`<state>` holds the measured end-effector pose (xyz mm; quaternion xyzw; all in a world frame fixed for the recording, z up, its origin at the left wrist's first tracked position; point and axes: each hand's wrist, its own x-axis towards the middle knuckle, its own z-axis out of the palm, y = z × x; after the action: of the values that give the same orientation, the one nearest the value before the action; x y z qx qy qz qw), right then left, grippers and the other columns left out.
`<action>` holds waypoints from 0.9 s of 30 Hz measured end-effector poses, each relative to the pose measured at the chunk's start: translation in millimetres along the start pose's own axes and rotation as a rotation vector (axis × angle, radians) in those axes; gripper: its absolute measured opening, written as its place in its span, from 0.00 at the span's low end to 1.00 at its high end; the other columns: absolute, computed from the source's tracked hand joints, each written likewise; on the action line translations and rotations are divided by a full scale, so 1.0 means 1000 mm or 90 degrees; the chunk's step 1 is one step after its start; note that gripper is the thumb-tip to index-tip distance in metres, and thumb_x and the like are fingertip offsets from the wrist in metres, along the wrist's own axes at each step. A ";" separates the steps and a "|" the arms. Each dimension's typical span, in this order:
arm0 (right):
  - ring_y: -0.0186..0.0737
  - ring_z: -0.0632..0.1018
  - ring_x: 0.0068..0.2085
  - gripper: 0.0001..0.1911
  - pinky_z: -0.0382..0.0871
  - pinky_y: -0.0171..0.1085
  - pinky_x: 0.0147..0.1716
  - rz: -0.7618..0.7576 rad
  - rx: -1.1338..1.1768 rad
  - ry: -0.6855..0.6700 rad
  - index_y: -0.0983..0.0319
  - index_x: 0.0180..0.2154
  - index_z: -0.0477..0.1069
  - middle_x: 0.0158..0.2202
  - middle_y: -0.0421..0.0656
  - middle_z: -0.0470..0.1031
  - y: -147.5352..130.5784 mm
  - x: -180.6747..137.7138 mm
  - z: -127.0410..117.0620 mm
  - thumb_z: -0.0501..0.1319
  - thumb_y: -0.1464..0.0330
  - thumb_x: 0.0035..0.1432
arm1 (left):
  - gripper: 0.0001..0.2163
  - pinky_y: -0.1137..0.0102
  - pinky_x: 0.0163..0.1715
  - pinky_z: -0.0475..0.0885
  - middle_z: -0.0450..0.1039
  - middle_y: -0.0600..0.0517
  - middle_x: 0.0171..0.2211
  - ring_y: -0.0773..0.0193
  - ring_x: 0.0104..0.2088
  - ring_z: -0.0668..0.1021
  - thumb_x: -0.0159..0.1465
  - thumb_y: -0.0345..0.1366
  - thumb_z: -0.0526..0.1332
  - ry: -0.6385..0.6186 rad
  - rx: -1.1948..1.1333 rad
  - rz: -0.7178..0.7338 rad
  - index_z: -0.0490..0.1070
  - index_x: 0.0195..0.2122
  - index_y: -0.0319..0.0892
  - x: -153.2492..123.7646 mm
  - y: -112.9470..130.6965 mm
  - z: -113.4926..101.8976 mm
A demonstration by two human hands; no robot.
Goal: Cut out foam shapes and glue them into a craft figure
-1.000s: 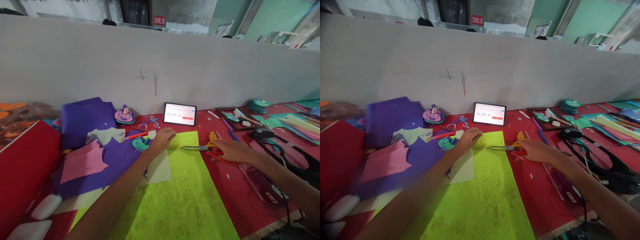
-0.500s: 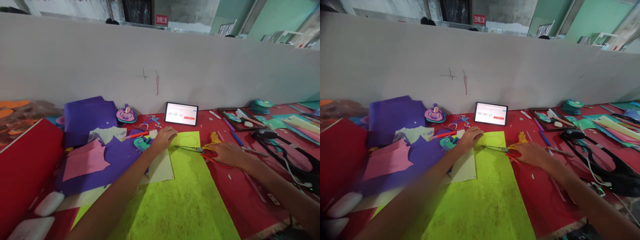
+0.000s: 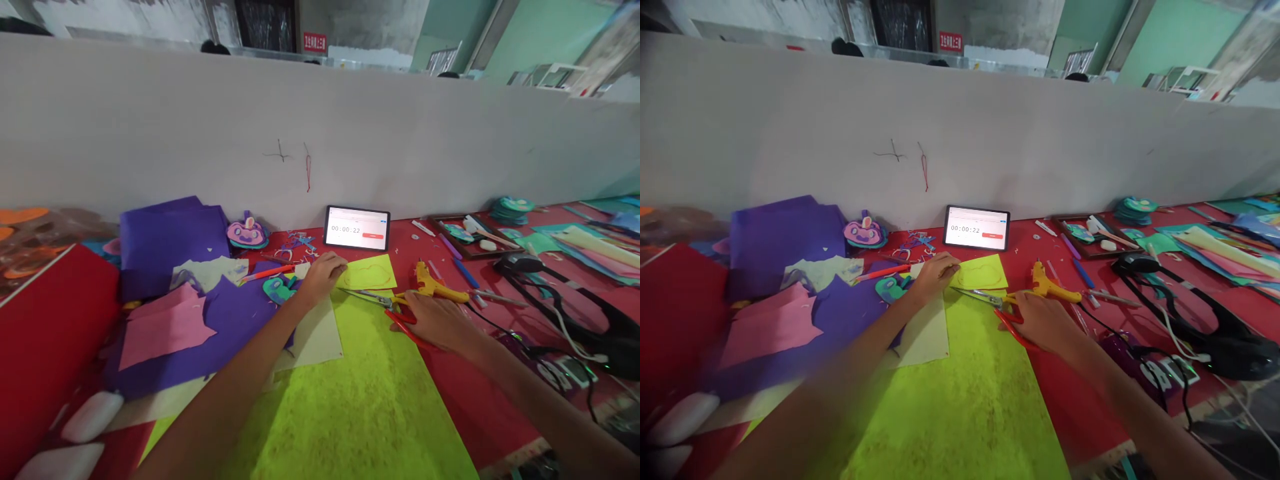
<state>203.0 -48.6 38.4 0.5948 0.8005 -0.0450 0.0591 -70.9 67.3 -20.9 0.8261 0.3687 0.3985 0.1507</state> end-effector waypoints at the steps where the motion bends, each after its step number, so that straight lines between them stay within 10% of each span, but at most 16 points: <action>1: 0.63 0.83 0.44 0.27 0.71 0.46 0.38 0.002 0.006 0.003 0.60 0.46 0.71 0.45 0.55 0.82 -0.004 0.000 -0.001 0.54 0.44 0.65 | 0.09 0.67 0.40 0.72 0.75 0.48 0.36 0.61 0.39 0.77 0.69 0.31 0.56 0.002 -0.004 -0.003 0.78 0.39 0.41 0.000 0.000 0.000; 27: 0.62 0.82 0.46 0.30 0.71 0.46 0.39 0.110 -0.015 0.002 0.62 0.47 0.74 0.43 0.56 0.82 -0.037 0.005 -0.003 0.53 0.43 0.65 | 0.05 0.69 0.36 0.70 0.71 0.51 0.32 0.63 0.35 0.75 0.63 0.31 0.63 0.088 -0.093 -0.122 0.77 0.31 0.42 0.001 0.006 -0.011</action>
<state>165.7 -54.0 40.6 0.6608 0.7468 -0.0290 0.0686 -76.1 63.1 -10.0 0.7446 0.4253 0.4638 0.2225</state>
